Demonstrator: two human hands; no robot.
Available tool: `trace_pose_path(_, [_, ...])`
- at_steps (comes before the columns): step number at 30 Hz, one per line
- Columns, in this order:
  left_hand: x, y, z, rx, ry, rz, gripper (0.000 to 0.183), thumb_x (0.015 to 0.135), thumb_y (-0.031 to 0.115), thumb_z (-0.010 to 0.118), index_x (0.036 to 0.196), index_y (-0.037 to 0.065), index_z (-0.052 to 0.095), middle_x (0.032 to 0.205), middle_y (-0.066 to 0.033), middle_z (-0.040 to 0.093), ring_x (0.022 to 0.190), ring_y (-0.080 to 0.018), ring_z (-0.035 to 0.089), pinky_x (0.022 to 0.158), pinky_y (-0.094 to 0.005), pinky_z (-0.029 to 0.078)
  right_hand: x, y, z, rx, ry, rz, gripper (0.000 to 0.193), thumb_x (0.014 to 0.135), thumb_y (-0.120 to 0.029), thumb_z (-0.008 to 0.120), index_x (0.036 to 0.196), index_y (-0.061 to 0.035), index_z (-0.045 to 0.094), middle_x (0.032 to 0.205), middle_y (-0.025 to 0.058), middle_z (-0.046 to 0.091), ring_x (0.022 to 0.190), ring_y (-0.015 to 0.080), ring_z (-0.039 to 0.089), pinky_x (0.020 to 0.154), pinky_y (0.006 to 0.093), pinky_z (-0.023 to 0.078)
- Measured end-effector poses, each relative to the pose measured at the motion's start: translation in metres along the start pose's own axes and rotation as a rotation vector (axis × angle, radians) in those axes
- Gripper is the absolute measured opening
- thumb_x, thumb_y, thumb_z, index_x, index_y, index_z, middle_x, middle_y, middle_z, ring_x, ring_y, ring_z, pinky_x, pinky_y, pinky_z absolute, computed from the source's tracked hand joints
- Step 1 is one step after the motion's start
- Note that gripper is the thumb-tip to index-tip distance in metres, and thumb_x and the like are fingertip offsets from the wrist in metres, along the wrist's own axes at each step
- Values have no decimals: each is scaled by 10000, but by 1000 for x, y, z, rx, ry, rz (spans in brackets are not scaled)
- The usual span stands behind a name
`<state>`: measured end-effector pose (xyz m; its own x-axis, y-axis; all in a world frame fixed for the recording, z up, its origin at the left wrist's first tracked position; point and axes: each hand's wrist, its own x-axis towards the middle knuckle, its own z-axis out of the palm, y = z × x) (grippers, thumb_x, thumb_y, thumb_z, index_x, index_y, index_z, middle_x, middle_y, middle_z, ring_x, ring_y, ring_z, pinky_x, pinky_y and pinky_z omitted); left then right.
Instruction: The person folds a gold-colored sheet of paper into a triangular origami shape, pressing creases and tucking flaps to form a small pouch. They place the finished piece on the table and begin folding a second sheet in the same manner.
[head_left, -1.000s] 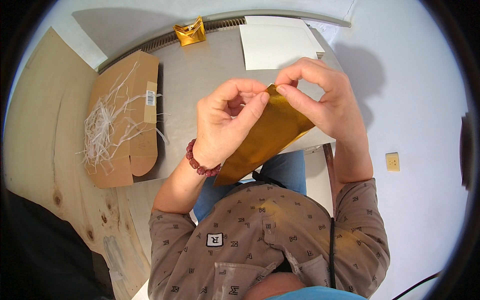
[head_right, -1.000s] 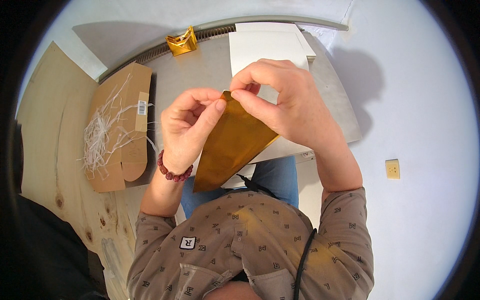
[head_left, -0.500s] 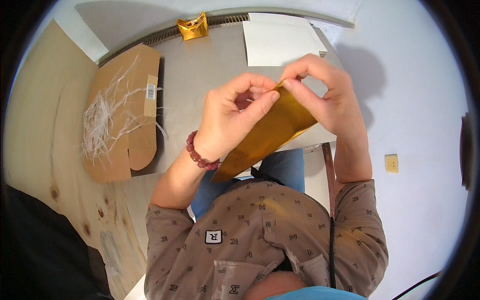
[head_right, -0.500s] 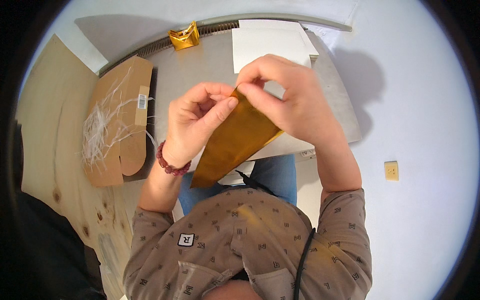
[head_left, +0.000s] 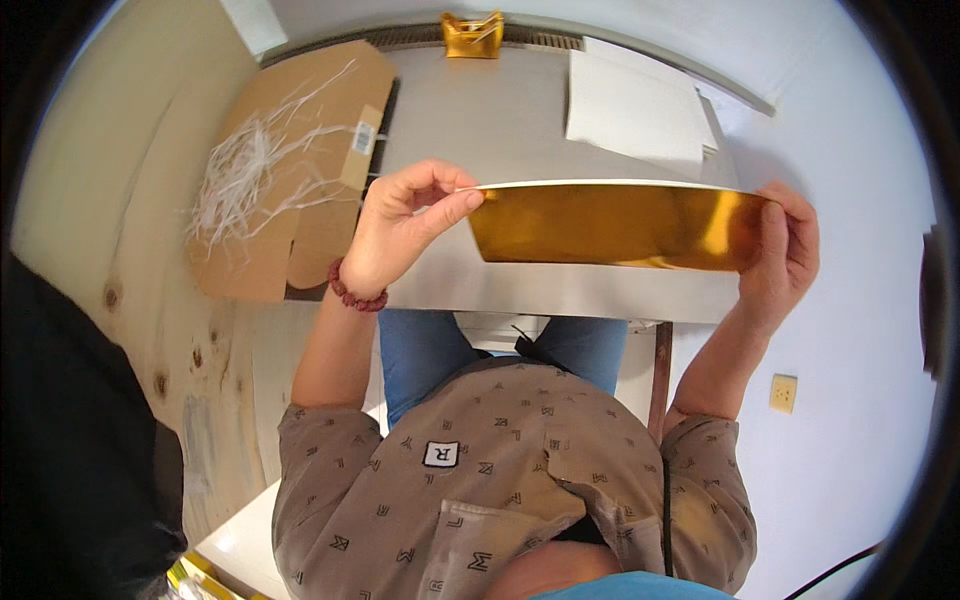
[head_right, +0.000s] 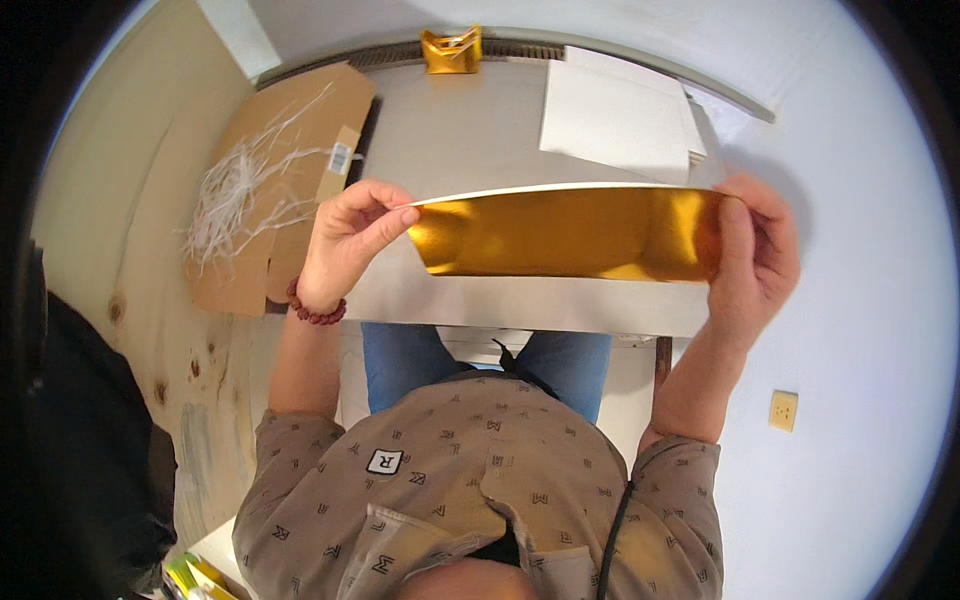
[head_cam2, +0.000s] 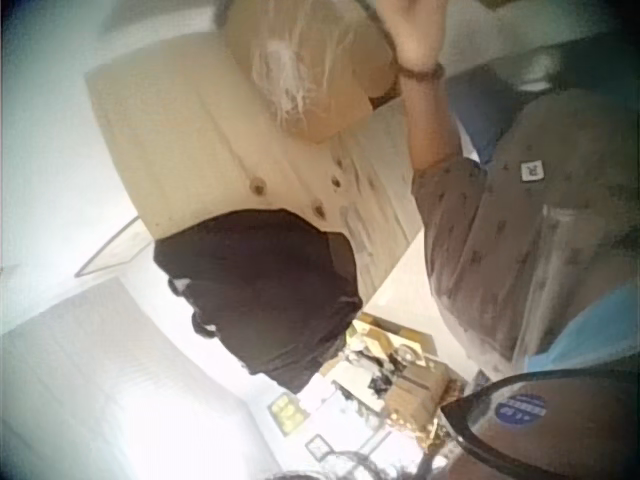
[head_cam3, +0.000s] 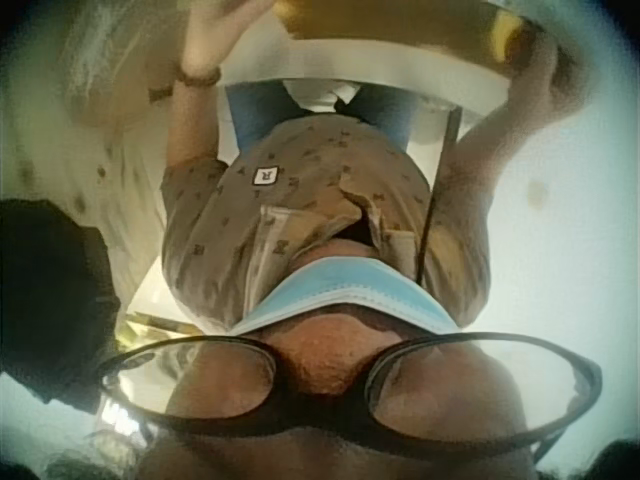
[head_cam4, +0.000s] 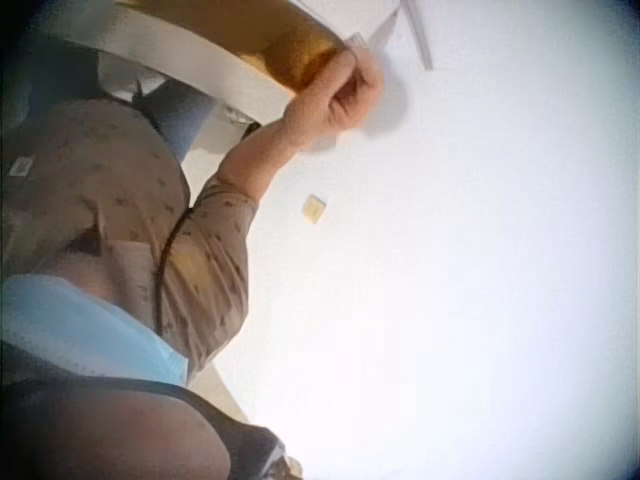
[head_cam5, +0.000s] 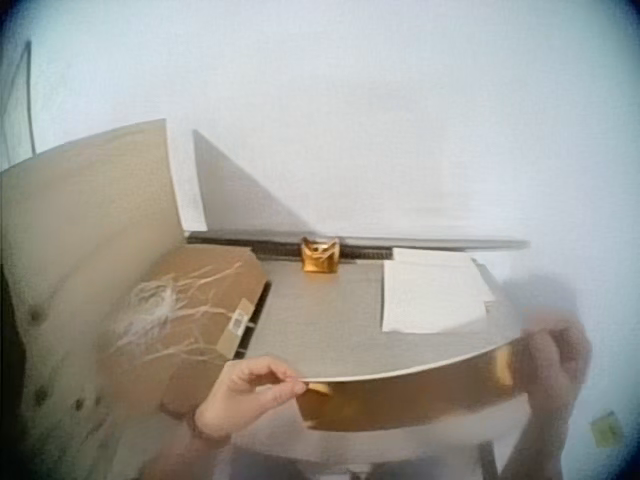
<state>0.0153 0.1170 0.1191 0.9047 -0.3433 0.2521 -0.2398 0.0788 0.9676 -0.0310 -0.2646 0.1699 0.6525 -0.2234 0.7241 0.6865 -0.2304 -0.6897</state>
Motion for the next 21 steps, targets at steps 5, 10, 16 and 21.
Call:
trace_pose_path(5, [-7, -9, 5, -185, 56, 92, 97, 1006, 47, 761, 1099, 43, 734, 1028, 16, 733, 942, -54, 656, 854, -227, 538, -6, 15, -14, -23, 98, 39, 134, 1081, -6, 599, 1158, 24, 704, 1135, 64, 728, 990, 96, 647, 898, 238, 524])
trace_pose_path(10, [-4, -6, 14, -229, 67, 131, 99, 1016, 16, 734, 1105, 50, 711, 1034, 16, 725, 957, -48, 647, 872, -223, 531, -14, 23, -22, 37, 112, 86, 139, 1089, -28, 600, 1173, 20, 700, 1155, 72, 726, 1019, 99, 644, 927, 249, 527])
trace_pose_path(16, [-1, -4, 22, -338, 73, 143, 115, 1035, 18, 707, 1145, 47, 690, 989, 44, 697, 926, -17, 619, 816, -192, 497, -23, 28, -23, 38, 161, 163, 130, 1087, -34, 609, 1170, 14, 697, 1141, 56, 716, 1008, 97, 641, 932, 239, 523])
trace_pose_path(21, [-2, -6, 23, -302, 106, 90, 109, 1039, 22, 704, 1145, 41, 689, 972, 69, 681, 899, -7, 603, 812, -185, 489, -27, 30, -23, 42, 179, 183, 131, 1088, -26, 602, 1170, 18, 693, 1130, 52, 712, 1003, 96, 641, 921, 235, 527])
